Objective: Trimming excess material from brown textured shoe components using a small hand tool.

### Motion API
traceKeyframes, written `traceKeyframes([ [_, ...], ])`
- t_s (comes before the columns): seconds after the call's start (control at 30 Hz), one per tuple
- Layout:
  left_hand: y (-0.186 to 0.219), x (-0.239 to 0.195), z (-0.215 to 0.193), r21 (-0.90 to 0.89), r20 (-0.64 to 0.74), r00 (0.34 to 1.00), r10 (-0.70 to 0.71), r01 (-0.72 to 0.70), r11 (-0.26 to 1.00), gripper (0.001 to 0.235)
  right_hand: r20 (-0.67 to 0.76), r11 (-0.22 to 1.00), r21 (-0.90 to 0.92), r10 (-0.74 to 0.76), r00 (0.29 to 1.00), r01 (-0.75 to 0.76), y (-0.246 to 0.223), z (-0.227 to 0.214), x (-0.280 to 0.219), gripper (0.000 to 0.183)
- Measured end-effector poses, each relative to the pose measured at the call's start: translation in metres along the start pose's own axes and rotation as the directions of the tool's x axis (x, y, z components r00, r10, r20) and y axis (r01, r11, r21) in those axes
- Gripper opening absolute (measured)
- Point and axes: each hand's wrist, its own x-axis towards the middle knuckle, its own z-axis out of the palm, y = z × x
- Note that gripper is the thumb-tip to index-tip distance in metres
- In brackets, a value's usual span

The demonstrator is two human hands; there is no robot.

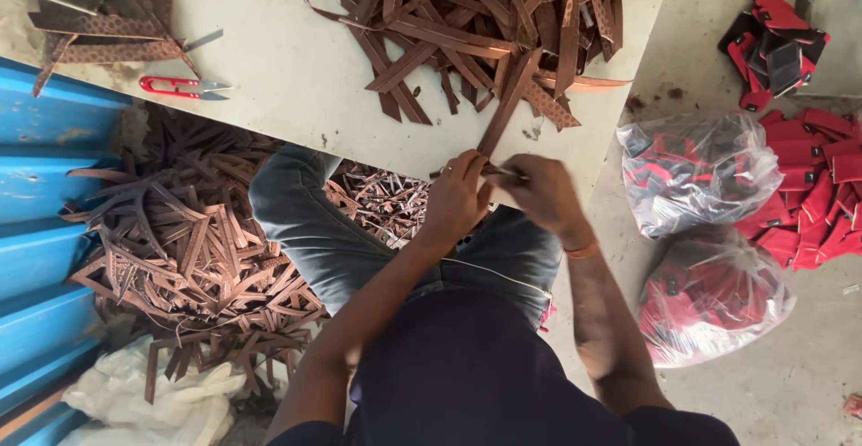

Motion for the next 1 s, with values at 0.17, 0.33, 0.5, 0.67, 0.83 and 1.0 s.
traceKeyframes([
  [0.17, -0.009, 0.008, 0.006, -0.137, -0.001, 0.986, -0.17, 0.168, 0.976, 0.017, -0.061, 0.939, 0.341, -0.016, 0.998, 0.036, 0.008, 0.009, -0.008, 0.03],
  [0.33, -0.014, 0.014, -0.007, -0.254, 0.061, 0.977, -0.203, 0.211, 0.944, 0.013, -0.209, 0.995, 0.07, -0.056, 0.976, 0.072, -0.023, -0.026, -0.027, 0.043],
  [0.5, -0.024, 0.023, 0.0, -0.102, 0.137, 0.981, -0.139, 0.154, 0.983, 0.013, -0.19, 0.988, -0.032, -0.157, 0.969, 0.154, -0.019, -0.011, -0.033, 0.027],
  [0.67, -0.023, 0.022, 0.004, -0.092, 0.19, 0.971, -0.148, 0.167, 0.982, 0.012, -0.184, 0.983, -0.075, -0.178, 0.967, 0.167, -0.008, 0.012, -0.017, 0.017],
  [0.83, -0.033, 0.019, 0.012, -0.141, 0.153, 0.981, -0.118, 0.14, 0.98, 0.011, -0.185, 0.974, -0.126, -0.21, 0.96, 0.189, -0.011, 0.011, -0.015, 0.012],
  [1.0, -0.034, 0.023, 0.012, -0.101, 0.214, 0.967, -0.135, 0.159, 0.982, 0.016, -0.165, 0.966, -0.154, -0.231, 0.959, 0.207, -0.012, 0.011, -0.012, 0.014],
])
